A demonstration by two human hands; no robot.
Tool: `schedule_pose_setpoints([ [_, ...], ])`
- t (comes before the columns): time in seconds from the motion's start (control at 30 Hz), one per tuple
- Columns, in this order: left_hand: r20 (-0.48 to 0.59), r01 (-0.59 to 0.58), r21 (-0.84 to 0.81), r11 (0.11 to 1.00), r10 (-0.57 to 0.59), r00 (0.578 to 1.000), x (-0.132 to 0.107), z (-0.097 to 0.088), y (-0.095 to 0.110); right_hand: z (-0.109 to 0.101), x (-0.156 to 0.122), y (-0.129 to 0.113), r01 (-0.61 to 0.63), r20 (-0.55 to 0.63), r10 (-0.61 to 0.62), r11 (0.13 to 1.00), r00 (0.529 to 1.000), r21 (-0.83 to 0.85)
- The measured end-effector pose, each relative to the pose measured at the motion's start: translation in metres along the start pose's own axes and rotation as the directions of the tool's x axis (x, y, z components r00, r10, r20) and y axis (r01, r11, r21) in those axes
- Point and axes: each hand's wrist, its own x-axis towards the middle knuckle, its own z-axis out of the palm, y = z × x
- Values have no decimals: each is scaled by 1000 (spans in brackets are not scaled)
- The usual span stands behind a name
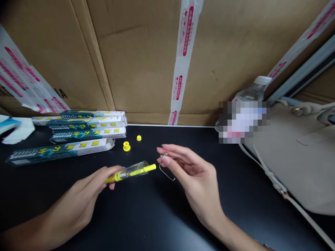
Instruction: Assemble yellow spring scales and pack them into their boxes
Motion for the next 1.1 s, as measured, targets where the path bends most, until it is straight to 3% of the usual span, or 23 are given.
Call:
schedule_pose_setpoints([
  [0.43, -36, -66, 239, 969, 77, 996, 3, 3, 0, 1, -9, -3, 117, 19, -116, 986, 993, -122],
  [0.73, -26, -73, 431, 899, 94, 995, 5, 6, 5, -2, -11, -1, 281, 107, -261, 915, 959, -291],
  [0.87, -32, -70, 442, 894, 94, 995, 6, 6, 5, -3, -10, 2, 253, 133, -220, 905, 966, -343],
  [1.0, -47, -58, 442, 895, 88, 995, 7, 7, 4, 1, -9, 7, 178, 104, -154, 941, 983, -288],
  [1.1, -55, -27, 432, 902, 56, 997, 4, 10, 2, 2, -7, 7, 193, 120, -164, 932, 979, -305],
])
